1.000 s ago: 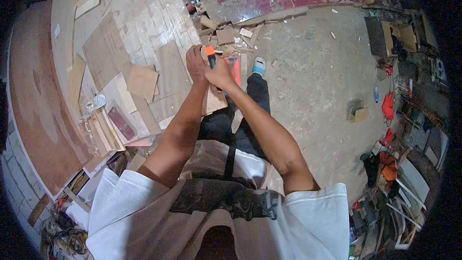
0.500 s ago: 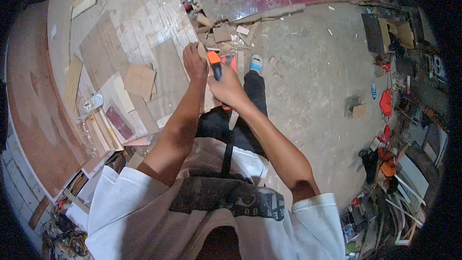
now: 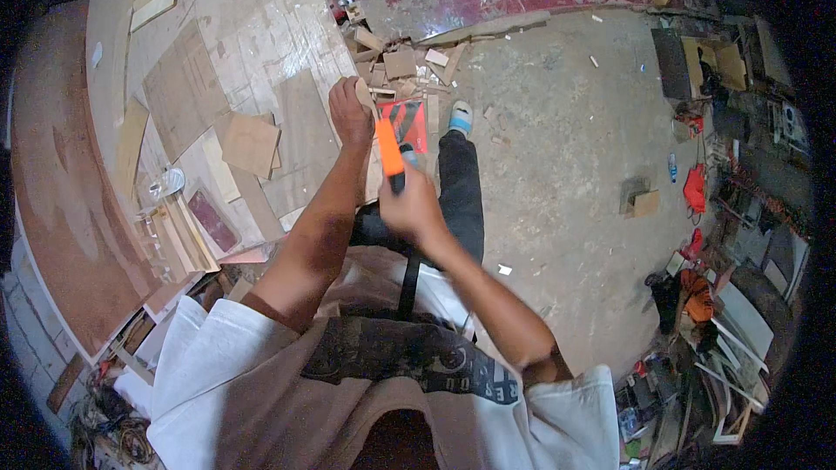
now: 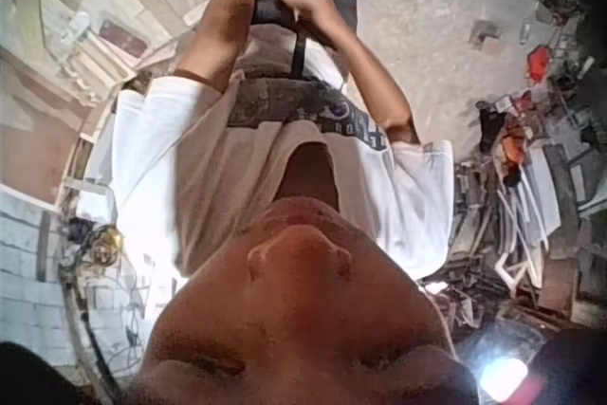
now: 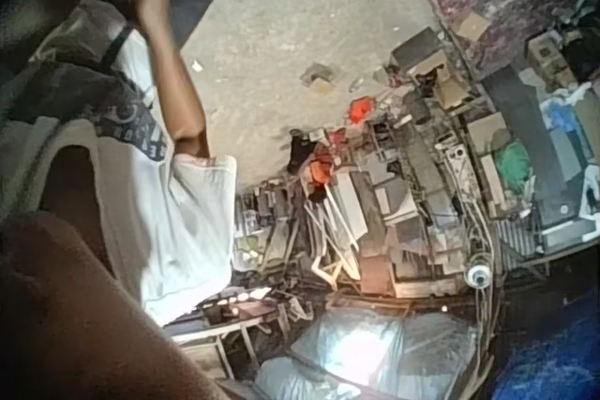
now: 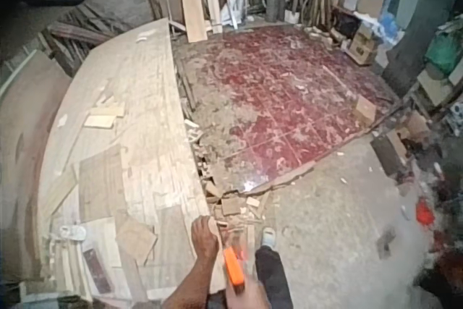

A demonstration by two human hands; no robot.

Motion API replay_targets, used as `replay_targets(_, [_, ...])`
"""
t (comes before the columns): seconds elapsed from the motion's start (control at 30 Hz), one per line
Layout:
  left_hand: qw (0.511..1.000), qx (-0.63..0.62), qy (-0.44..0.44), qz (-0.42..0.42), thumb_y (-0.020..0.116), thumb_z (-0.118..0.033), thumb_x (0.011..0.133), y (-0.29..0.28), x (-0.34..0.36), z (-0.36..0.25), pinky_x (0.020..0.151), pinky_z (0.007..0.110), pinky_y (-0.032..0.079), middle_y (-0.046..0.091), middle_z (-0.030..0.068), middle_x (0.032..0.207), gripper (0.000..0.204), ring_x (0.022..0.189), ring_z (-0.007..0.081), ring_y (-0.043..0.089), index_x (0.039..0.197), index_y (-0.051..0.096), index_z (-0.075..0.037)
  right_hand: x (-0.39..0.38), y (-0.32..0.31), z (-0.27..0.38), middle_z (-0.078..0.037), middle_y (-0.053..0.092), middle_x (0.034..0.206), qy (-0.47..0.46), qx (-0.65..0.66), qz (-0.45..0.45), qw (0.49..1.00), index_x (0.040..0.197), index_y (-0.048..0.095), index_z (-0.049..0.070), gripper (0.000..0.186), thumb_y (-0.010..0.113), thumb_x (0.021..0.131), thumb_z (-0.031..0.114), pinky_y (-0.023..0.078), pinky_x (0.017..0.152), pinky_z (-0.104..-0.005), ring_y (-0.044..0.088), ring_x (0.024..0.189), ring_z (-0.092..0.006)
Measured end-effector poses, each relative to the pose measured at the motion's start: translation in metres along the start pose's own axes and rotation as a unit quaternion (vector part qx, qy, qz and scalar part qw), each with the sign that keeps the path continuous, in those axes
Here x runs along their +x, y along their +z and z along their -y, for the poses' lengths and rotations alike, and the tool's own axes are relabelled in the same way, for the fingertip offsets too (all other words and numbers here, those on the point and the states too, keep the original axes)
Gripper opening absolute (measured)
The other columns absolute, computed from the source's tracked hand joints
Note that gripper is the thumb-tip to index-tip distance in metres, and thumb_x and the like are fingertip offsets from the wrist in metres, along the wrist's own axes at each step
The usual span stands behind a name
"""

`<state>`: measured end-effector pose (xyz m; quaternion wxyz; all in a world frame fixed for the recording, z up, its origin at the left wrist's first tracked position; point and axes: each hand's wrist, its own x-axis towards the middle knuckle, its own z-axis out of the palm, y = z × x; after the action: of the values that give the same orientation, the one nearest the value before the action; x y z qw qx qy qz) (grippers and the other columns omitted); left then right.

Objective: Sawing a piece of wood and sanding its edges.

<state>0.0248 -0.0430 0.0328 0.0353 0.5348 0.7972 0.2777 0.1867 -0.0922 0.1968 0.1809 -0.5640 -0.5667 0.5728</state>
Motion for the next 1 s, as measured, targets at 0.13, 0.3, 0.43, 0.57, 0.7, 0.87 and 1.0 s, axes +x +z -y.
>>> replay_targets(0.13, [1.000, -0.003, 0.002, 0.000, 0.055, 0.005, 0.066, 0.010, 0.006, -0.007, 0.103, 0.041, 0.037, 0.051, 0.0140, 0.118, 0.052, 0.116, 0.0318, 0.046, 0.117, 0.052, -0.004, 0.076, 0.022, -0.036, -0.026, 0.063, 0.081, -0.020, 0.018, -0.001, 1.000, 0.100, 0.058, -0.005, 0.024, 0.061, 0.081, 0.009, 0.049, 0.072, -0.0441, 0.063, 0.082, -0.0437])
replay_targets(0.3, [1.000, -0.007, -0.023, 0.010, 0.056, 0.005, 0.067, 0.008, -0.003, 0.000, 0.103, 0.041, 0.037, 0.050, 0.0137, 0.120, 0.052, 0.117, 0.0321, 0.045, 0.118, 0.051, -0.004, 0.016, 0.008, -0.010, -0.025, 0.063, 0.083, -0.005, -0.011, 0.033, 0.999, 0.106, 0.058, -0.002, 0.030, 0.060, 0.080, 0.011, 0.050, 0.073, -0.0444, 0.064, 0.082, -0.0415])
replay_targets(0.43, [1.000, 0.001, -0.017, 0.026, 0.057, 0.005, 0.066, -0.004, 0.000, 0.006, 0.104, 0.042, 0.035, 0.049, 0.0151, 0.121, 0.054, 0.119, 0.0338, 0.043, 0.119, 0.050, -0.004, -0.042, -0.025, 0.027, -0.022, 0.061, 0.079, -0.004, 0.015, 0.061, 0.998, 0.099, 0.057, -0.003, 0.022, 0.059, 0.080, 0.008, 0.049, 0.068, -0.0396, 0.064, 0.074, -0.0352])
replay_targets(0.57, [1.000, -0.012, 0.001, 0.015, 0.057, 0.004, 0.067, 0.008, 0.002, -0.006, 0.103, 0.041, 0.036, 0.050, 0.0153, 0.120, 0.053, 0.117, 0.0336, 0.045, 0.119, 0.051, -0.004, 0.045, 0.021, -0.042, -0.023, 0.062, 0.078, -0.086, 0.026, -0.021, 0.996, 0.096, 0.058, -0.005, 0.020, 0.060, 0.081, 0.008, 0.049, 0.067, -0.0399, 0.064, 0.073, -0.0362])
replay_targets(0.7, [1.000, -0.009, -0.006, 0.008, 0.055, 0.003, 0.069, 0.007, 0.002, -0.011, 0.103, 0.041, 0.037, 0.051, 0.0154, 0.119, 0.050, 0.117, 0.0334, 0.046, 0.118, 0.052, -0.003, 0.077, 0.024, -0.031, -0.024, 0.064, 0.080, -0.020, 0.026, -0.019, 0.999, 0.098, 0.059, -0.004, 0.022, 0.062, 0.080, 0.008, 0.049, 0.069, -0.0413, 0.065, 0.077, -0.0387])
replay_targets(0.87, [1.000, 0.005, -0.007, -0.003, 0.054, 0.003, 0.069, -0.002, -0.002, 0.005, 0.102, 0.041, 0.037, 0.051, 0.0154, 0.118, 0.048, 0.116, 0.0326, 0.046, 0.117, 0.052, -0.003, -0.001, 0.012, -0.017, -0.025, 0.064, 0.081, -0.041, 0.041, 0.005, 0.998, 0.100, 0.060, -0.002, 0.024, 0.063, 0.078, 0.007, 0.050, 0.070, -0.0416, 0.066, 0.081, -0.0383])
replay_targets(1.0, [1.000, -0.010, 0.007, 0.005, 0.055, -0.002, 0.073, 0.005, -0.004, -0.007, 0.098, 0.043, 0.038, 0.052, 0.0163, 0.115, 0.043, 0.114, 0.0343, 0.048, 0.116, 0.053, -0.004, 0.040, 0.021, -0.044, -0.025, 0.064, 0.082, -0.066, 0.032, -0.006, 0.997, 0.105, 0.059, -0.002, 0.029, 0.061, 0.077, 0.006, 0.050, 0.071, -0.0428, 0.065, 0.082, -0.0394])
